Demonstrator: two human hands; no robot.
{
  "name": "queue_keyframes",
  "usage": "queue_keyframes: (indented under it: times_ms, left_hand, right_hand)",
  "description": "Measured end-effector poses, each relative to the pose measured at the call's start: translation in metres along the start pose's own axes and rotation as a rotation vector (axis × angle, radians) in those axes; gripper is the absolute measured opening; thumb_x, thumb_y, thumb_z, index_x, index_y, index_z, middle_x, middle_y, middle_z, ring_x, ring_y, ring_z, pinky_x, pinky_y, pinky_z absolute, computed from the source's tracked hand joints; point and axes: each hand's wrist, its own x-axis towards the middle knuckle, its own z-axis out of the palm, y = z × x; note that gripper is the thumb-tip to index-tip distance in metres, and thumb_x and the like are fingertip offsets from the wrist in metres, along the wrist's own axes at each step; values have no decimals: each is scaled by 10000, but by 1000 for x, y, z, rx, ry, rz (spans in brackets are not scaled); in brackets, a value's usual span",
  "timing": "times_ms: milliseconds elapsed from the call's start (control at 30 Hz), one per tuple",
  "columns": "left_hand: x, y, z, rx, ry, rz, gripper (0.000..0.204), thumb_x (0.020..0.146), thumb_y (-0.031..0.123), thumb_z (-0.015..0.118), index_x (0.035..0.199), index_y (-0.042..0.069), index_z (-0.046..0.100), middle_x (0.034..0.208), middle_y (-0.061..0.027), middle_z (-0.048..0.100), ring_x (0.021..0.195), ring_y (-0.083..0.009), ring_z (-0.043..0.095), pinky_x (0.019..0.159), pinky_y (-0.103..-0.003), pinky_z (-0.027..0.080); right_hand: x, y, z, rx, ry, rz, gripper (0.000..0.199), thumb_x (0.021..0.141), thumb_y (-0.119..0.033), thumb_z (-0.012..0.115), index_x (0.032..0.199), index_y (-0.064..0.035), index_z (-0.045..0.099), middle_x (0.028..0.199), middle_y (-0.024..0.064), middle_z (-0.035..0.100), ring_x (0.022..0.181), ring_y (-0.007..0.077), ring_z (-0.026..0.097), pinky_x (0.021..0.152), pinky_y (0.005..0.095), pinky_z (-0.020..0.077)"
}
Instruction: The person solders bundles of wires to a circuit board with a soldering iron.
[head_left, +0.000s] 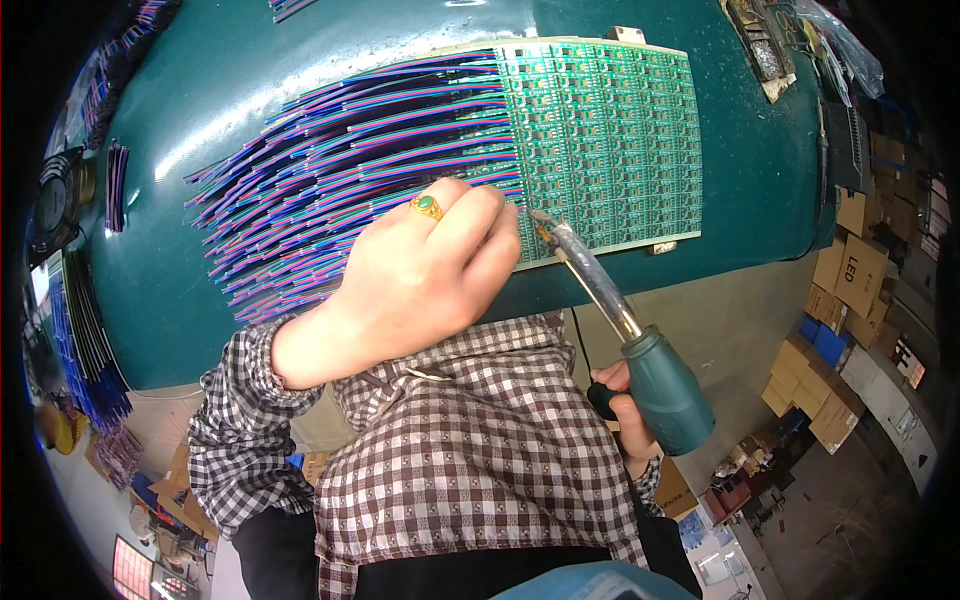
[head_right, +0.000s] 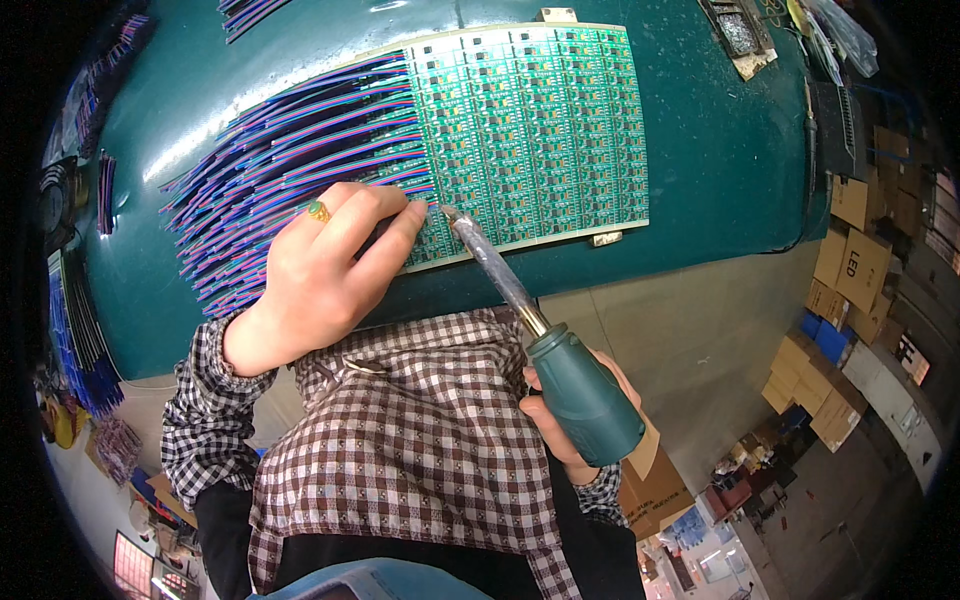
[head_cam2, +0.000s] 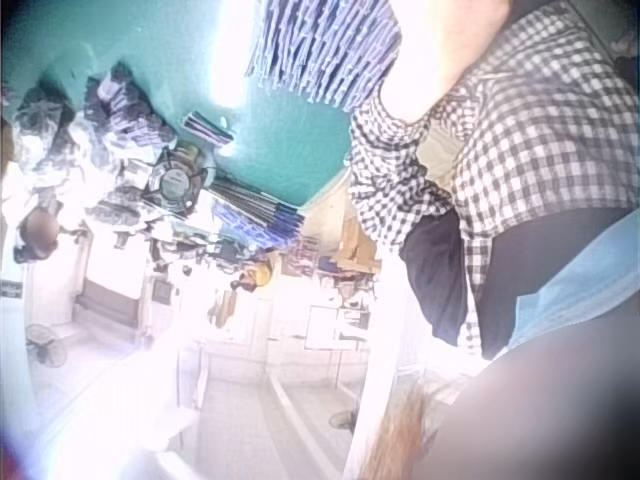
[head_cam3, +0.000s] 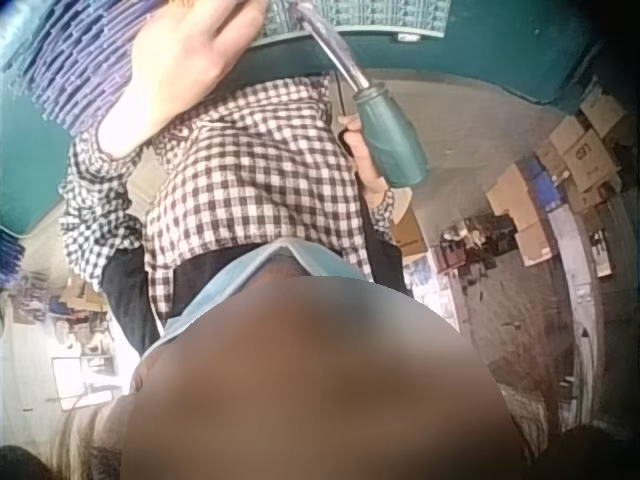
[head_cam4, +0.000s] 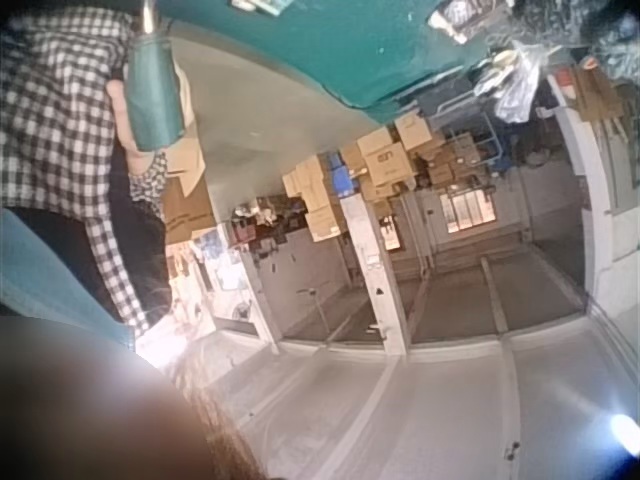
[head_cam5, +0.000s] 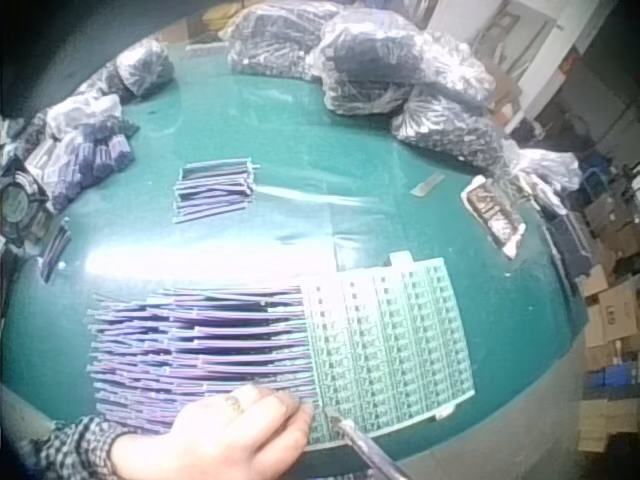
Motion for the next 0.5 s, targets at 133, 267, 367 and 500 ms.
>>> queue_keyframes:
  times_ms: [133, 267, 367, 500]
  left_hand:
    - [-2, 0, 1, 12, 3, 2, 210, 691, 93, 630, 883, 10, 610, 821, -56, 491, 697, -170, 545, 524, -259, 480]
    - [-2, 0, 1, 17, 3, 4, 213, 691, 93, 628, 885, 8, 609, 821, -56, 489, 698, -170, 545, 525, -258, 479]
    - [-2, 2, -1, 20, 15, 13, 215, 690, 95, 628, 887, 9, 609, 820, -54, 489, 700, -168, 546, 526, -259, 480]
    - [0, 2, -2, -7, -78, -47, 272, 688, 77, 639, 948, -3, 645, 884, -73, 549, 747, -196, 586, 592, -285, 506]
  right_hand:
    - [1, -4, 3, 98, 32, 16, 614, 762, -179, 867, 1209, 98, 551, 905, 146, 728, 845, 211, 721, 795, 333, 587]
    - [3, -10, 7, 156, 80, 24, 571, 767, -164, 859, 1185, 95, 568, 891, 138, 722, 845, 215, 718, 791, 346, 593]
    - [2, -7, 1, 159, 24, 27, 501, 785, -165, 838, 1133, 90, 584, 920, 142, 700, 884, 233, 701, 821, 379, 586]
    - [13, -16, 13, 395, 95, 62, 450, 828, -224, 793, 1085, 83, 586, 936, 136, 653, 900, 258, 666, 848, 416, 573]
